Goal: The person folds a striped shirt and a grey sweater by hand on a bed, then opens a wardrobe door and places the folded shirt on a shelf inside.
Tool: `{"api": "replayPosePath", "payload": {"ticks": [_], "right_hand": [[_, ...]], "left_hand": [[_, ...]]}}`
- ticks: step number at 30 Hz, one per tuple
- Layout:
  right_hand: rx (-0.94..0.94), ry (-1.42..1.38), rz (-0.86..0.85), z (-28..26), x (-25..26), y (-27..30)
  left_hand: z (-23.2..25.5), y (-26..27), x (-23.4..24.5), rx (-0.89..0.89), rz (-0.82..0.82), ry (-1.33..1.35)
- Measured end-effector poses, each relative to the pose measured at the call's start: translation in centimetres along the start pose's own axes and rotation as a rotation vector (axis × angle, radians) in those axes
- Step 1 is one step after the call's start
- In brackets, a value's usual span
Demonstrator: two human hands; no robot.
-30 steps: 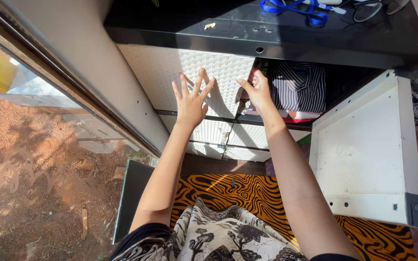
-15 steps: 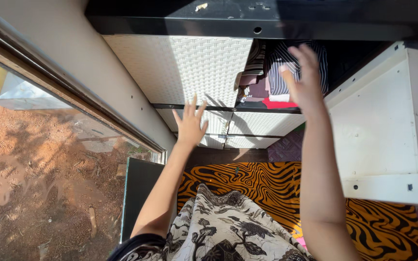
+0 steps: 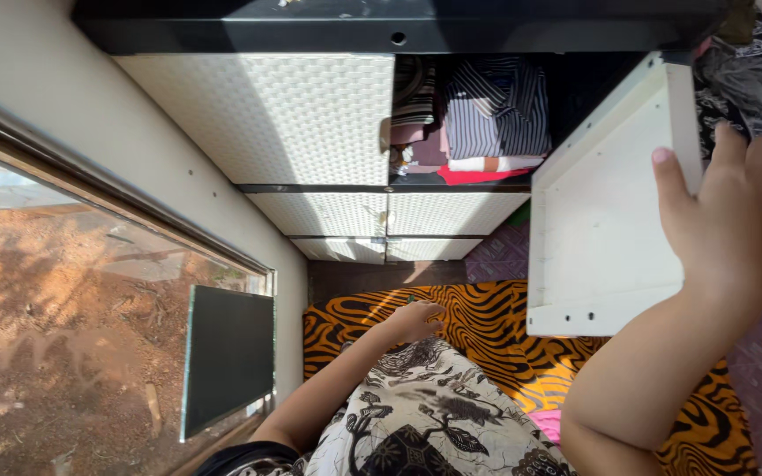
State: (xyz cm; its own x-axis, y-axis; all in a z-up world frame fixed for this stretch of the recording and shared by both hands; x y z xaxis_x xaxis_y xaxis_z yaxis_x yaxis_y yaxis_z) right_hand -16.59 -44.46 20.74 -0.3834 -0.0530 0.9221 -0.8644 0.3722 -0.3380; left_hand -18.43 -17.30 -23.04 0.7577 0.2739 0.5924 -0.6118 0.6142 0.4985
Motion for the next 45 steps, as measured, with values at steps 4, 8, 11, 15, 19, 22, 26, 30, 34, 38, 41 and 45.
{"api": "replayPosePath", "payload": {"ticks": [4,8,11,15,19,22,26,30,34,38,41,45], "right_hand": [[-0.108,-0.285,-0.130,2.0,1.2,2.2],[0.177,-0.360,-0.367,4.2,1.6,4.3],[0.298,-0.383,-0.422,6.0,1.3,4.1],[0.467,-0.497,-0.327,6.3,0.6,3.8],[0.633,-0.284,-0.203,5.3,-2.1,2.9],[0.771,-0.490,-0.186,4.0,-3.4,2.2],[0.907,-0.431,-0.085,0.8,-4.6,1.6],[0.982,-0.407,-0.120,-3.0,-5.8,0.4],[1.033,-0.406,-0.110,-6.6,-7.7,-1.7],[1.106,-0.376,-0.067,-9.9,-9.9,-4.0],[1.100,-0.361,-0.035,-12.0,-11.5,-5.7],[1.036,-0.343,0.025,-14.0,-13.6,-7.7]], "left_hand": [[3.0,-3.6,-2.8,-0.021,0.002,0.098],[7.3,-6.7,-4.1,-0.069,0.002,0.393],[10.5,-7.3,-3.9,0.115,-0.173,0.755],[12.7,-5.3,-1.9,0.232,-0.223,0.910],[11.8,-3.4,-1.5,0.230,-0.177,1.164],[10.6,-3.3,-3.6,0.241,-0.120,1.169],[8.3,-4.4,-6.7,0.226,-0.066,1.487],[3.8,-5.3,-6.4,0.158,0.159,1.694],[0.5,-6.1,-3.7,0.118,0.372,1.894],[-2.6,-7.8,-0.1,0.164,0.495,1.911],[-4.9,-9.9,2.4,0.239,0.566,1.890],[-6.0,-11.8,6.4,0.340,0.605,1.901]]}}
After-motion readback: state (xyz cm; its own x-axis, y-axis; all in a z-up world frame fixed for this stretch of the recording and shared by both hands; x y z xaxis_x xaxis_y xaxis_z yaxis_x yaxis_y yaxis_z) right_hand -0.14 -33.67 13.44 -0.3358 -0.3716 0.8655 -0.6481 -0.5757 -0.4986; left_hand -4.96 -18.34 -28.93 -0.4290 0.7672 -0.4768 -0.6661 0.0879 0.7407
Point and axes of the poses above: each hand's wrist, its own y-axis away from the middle knuckle, its own x-axis out of the back of the hand, z = x × y, the point moved 3 cm from there along -y, towards the middle knuckle, and after that the axes turned 5 degrees about x, right-handed, at the moved point
